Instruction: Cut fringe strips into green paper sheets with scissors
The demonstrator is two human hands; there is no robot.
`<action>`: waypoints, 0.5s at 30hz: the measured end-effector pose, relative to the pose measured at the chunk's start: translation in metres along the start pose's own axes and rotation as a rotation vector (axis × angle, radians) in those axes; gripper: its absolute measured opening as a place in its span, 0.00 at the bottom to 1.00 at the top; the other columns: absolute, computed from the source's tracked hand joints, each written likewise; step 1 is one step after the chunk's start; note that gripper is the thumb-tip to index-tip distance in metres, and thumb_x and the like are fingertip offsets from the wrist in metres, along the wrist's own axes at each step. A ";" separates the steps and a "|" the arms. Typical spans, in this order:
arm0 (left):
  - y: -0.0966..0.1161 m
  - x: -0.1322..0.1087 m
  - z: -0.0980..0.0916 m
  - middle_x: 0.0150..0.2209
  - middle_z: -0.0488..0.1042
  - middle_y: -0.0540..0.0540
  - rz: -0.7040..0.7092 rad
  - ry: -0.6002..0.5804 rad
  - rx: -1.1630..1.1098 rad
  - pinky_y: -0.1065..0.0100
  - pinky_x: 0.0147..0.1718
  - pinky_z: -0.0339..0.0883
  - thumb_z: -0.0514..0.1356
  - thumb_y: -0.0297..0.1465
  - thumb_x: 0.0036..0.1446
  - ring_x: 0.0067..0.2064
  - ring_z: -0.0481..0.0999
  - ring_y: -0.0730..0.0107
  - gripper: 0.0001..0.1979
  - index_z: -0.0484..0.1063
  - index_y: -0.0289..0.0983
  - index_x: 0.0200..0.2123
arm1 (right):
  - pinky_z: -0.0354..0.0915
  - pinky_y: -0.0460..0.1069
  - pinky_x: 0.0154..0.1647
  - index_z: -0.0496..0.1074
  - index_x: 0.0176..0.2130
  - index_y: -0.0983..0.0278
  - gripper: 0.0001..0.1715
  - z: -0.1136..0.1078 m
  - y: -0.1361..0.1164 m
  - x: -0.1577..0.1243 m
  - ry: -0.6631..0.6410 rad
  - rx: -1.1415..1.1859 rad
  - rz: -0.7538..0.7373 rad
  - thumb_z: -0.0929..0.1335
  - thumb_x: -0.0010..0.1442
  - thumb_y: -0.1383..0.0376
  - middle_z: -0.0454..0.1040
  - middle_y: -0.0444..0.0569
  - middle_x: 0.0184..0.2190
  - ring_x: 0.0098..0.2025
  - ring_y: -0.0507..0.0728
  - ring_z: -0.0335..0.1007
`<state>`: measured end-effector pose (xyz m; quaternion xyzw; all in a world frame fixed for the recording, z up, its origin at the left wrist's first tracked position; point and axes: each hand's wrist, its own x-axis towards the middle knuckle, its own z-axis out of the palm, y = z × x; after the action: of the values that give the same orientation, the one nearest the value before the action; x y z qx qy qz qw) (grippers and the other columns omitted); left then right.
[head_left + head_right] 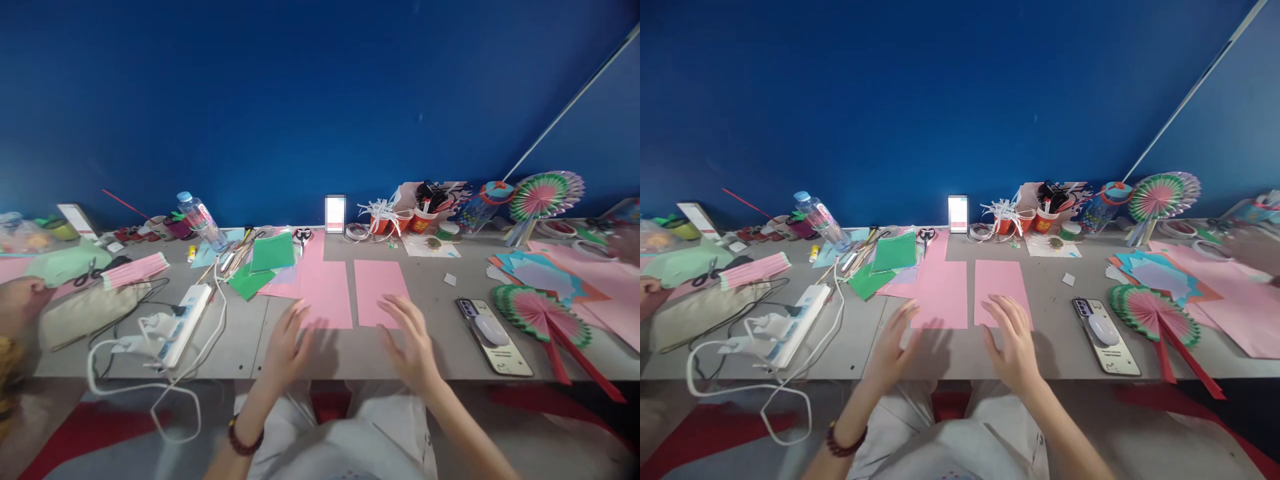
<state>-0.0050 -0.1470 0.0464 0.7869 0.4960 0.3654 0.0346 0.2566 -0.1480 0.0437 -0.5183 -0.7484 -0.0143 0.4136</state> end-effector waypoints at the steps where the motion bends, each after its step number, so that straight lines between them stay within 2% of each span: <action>1: -0.003 -0.009 0.011 0.58 0.67 0.39 0.006 -0.073 0.055 0.53 0.55 0.65 0.51 0.33 0.62 0.60 0.65 0.56 0.20 0.63 0.39 0.57 | 0.59 0.64 0.58 0.61 0.59 0.59 0.23 0.006 0.006 -0.006 -0.039 -0.032 0.027 0.61 0.66 0.61 0.65 0.56 0.57 0.60 0.64 0.60; 4: -0.005 -0.035 0.033 0.60 0.64 0.39 0.029 -0.254 0.232 0.48 0.57 0.61 0.52 0.37 0.62 0.62 0.62 0.53 0.22 0.63 0.37 0.58 | 0.53 0.68 0.61 0.52 0.65 0.61 0.31 0.019 0.026 -0.036 -0.220 -0.204 0.117 0.60 0.65 0.57 0.60 0.57 0.62 0.65 0.67 0.51; 6: 0.000 -0.050 0.037 0.62 0.63 0.41 0.024 -0.294 0.289 0.50 0.58 0.61 0.53 0.38 0.62 0.62 0.62 0.54 0.23 0.63 0.37 0.59 | 0.49 0.70 0.61 0.50 0.66 0.59 0.34 0.020 0.036 -0.062 -0.338 -0.288 0.098 0.60 0.65 0.54 0.60 0.55 0.62 0.65 0.68 0.52; 8: 0.010 -0.064 0.036 0.62 0.63 0.43 0.058 -0.295 0.305 0.52 0.56 0.63 0.54 0.38 0.61 0.61 0.63 0.56 0.23 0.64 0.38 0.58 | 0.48 0.70 0.62 0.50 0.66 0.56 0.36 0.015 0.038 -0.085 -0.393 -0.338 0.068 0.60 0.63 0.50 0.58 0.53 0.64 0.65 0.68 0.52; 10: 0.018 -0.075 0.034 0.61 0.64 0.43 0.103 -0.278 0.313 0.53 0.55 0.65 0.55 0.37 0.59 0.60 0.64 0.55 0.24 0.64 0.38 0.58 | 0.51 0.69 0.61 0.50 0.66 0.57 0.40 0.008 0.036 -0.101 -0.385 -0.364 0.038 0.62 0.61 0.47 0.59 0.53 0.64 0.64 0.68 0.54; 12: 0.023 -0.083 0.034 0.59 0.67 0.43 0.112 -0.238 0.318 0.53 0.53 0.66 0.57 0.33 0.57 0.58 0.67 0.54 0.23 0.65 0.39 0.57 | 0.54 0.68 0.59 0.55 0.64 0.58 0.39 0.001 0.035 -0.112 -0.326 -0.375 0.005 0.64 0.59 0.47 0.64 0.53 0.60 0.60 0.68 0.60; 15: 0.024 -0.091 0.036 0.51 0.73 0.45 0.059 -0.149 0.293 0.55 0.52 0.68 0.54 0.26 0.57 0.52 0.72 0.58 0.20 0.69 0.43 0.53 | 0.61 0.64 0.54 0.67 0.56 0.56 0.25 -0.011 0.043 -0.119 -0.213 -0.359 -0.027 0.66 0.60 0.55 0.74 0.51 0.49 0.50 0.65 0.70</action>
<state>0.0138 -0.2211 -0.0191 0.8227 0.5167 0.2306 -0.0544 0.3112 -0.2238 -0.0422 -0.5723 -0.7802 -0.0981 0.2326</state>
